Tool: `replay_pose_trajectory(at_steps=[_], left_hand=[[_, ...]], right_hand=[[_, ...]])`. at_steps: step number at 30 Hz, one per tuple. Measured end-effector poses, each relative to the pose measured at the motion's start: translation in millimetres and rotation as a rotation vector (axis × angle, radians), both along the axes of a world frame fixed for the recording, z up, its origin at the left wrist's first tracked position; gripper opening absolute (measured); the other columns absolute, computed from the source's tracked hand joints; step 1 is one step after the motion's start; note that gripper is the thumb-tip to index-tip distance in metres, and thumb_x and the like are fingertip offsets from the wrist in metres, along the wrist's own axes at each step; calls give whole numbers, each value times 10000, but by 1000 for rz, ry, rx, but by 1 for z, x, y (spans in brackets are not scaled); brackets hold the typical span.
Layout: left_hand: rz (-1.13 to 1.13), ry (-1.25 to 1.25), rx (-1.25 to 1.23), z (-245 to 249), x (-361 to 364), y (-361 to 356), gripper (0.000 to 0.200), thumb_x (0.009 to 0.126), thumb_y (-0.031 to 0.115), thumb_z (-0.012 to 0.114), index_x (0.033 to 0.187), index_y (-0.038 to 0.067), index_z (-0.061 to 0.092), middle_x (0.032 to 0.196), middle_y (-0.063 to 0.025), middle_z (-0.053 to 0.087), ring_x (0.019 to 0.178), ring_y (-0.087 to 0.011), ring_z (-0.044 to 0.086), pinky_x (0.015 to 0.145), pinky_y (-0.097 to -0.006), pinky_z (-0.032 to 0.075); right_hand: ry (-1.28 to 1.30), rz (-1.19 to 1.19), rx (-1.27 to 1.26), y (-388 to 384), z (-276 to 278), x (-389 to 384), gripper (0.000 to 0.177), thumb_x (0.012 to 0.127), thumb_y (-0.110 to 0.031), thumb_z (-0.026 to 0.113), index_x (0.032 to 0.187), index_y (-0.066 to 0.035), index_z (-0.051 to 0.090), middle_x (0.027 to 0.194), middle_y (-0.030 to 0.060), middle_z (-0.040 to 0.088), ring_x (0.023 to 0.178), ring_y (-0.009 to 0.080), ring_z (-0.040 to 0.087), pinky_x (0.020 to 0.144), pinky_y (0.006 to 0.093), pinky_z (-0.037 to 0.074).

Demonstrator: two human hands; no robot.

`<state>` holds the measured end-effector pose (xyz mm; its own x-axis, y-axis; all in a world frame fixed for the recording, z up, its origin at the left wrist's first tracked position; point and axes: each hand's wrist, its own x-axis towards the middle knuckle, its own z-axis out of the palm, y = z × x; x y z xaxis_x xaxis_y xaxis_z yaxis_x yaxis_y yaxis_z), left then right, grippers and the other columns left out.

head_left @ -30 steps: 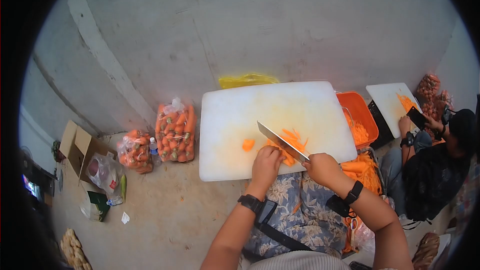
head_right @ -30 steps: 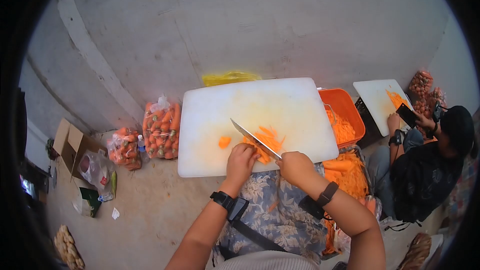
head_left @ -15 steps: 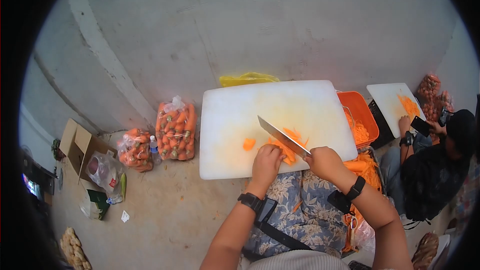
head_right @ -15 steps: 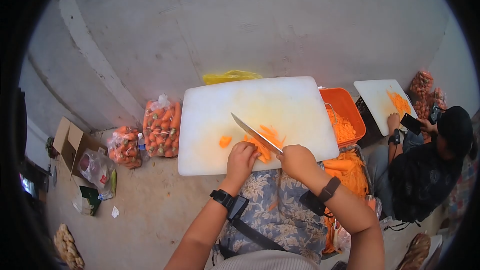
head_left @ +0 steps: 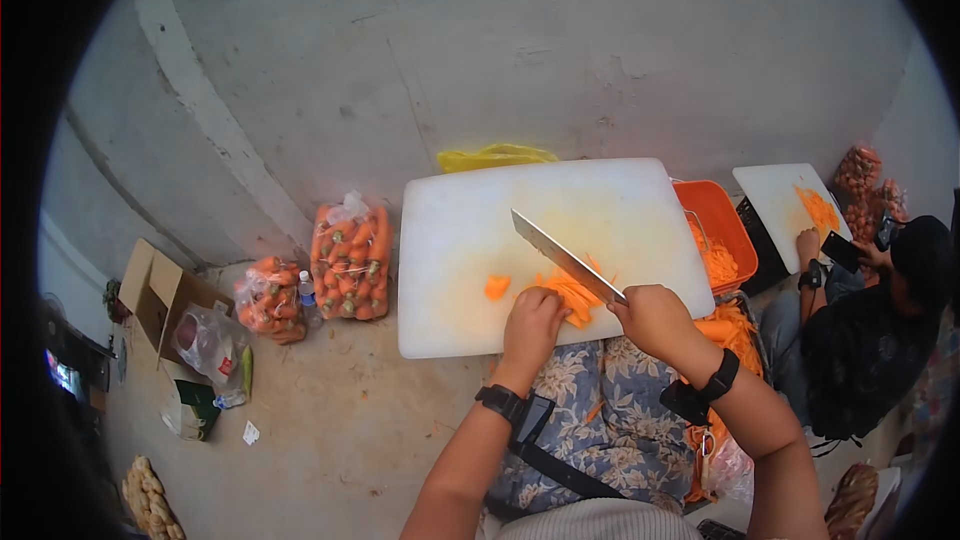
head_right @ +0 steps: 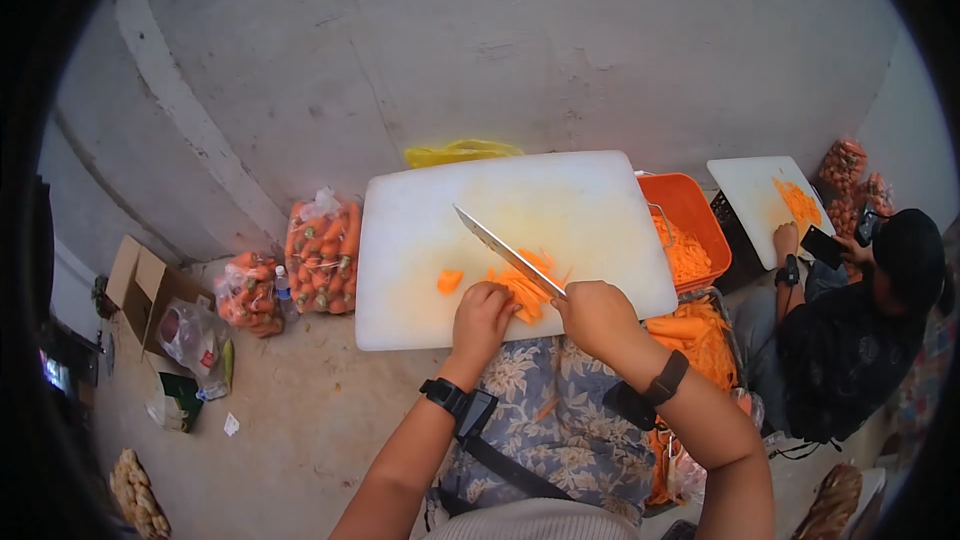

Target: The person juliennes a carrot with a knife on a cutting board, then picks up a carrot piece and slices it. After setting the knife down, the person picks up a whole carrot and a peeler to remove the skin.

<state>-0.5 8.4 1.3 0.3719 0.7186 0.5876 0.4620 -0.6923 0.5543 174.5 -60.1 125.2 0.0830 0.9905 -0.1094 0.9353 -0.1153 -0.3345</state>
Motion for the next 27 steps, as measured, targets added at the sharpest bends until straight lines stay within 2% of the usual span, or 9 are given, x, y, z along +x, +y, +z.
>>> replay_pose_trajectory(at_steps=[3, 5, 9, 12, 15, 18, 21, 24, 27], left_hand=[[15, -6, -4, 1, 2, -1, 180, 782, 130, 710, 889, 0, 648, 937, -122, 619, 937, -320, 582, 816, -406, 487], [18, -6, -4, 2, 0, -1, 180, 783, 131, 710, 888, 0, 647, 937, -122, 619, 937, -320, 582, 817, -406, 487], [3, 13, -4, 2, 0, 1, 178, 779, 133, 712, 887, 5, 652, 940, -123, 619, 942, -321, 583, 817, -406, 488], [10, 2, -9, 2, 1, 0, 180, 781, 131, 719, 891, 4, 655, 944, -128, 627, 934, -324, 589, 813, -403, 490], [20, -14, -17, 0, 1, -1, 177, 781, 129, 719, 888, 3, 656, 940, -130, 629, 933, -324, 591, 814, -403, 491], [12, -6, -25, 1, 0, -2, 171, 779, 130, 712, 882, 5, 658, 933, -125, 626, 941, -321, 588, 818, -404, 490], [9, -2, -28, 4, 1, 2, 174, 781, 132, 711, 889, 5, 663, 934, -124, 629, 940, -319, 589, 816, -404, 491], [12, -5, -28, 2, 1, 0, 183, 783, 135, 716, 898, 1, 668, 937, -129, 634, 927, -321, 595, 812, -402, 494], [15, -9, -21, 2, 1, 0, 185, 783, 137, 717, 896, -1, 667, 938, -130, 634, 929, -323, 595, 814, -402, 493]], right_hand=[[48, -41, 20, -1, -14, -5, 294, 892, -250, 616, 767, 13, 659, 755, 229, 648, 735, 392, 644, 685, 469, 509], [25, -17, 19, -3, -43, -1, 296, 894, -248, 614, 763, 13, 657, 732, 228, 642, 716, 396, 640, 673, 471, 507], [-16, 74, 10, 5, -28, 6, 300, 901, -248, 607, 760, 13, 654, 717, 229, 639, 703, 399, 638, 665, 473, 505], [35, 9, 35, 3, 8, -2, 305, 900, -258, 609, 771, 15, 657, 751, 228, 650, 729, 388, 646, 685, 469, 508], [58, -25, 32, 2, -3, -5, 310, 899, -258, 611, 770, 20, 657, 746, 229, 649, 725, 385, 648, 686, 468, 510], [-10, 18, -11, 4, -39, -2, 313, 902, -257, 608, 768, 22, 655, 737, 228, 647, 715, 389, 644, 677, 471, 509], [-24, 67, -24, 8, -28, 4, 315, 903, -261, 606, 764, 18, 654, 751, 223, 654, 735, 387, 649, 687, 466, 512], [7, 21, 6, 7, -1, -5, 311, 899, -268, 610, 777, 14, 664, 781, 217, 664, 757, 386, 653, 700, 464, 515], [39, -28, 19, 6, -25, -9, 308, 895, -266, 616, 781, 15, 669, 764, 220, 659, 750, 386, 653, 700, 466, 514]])
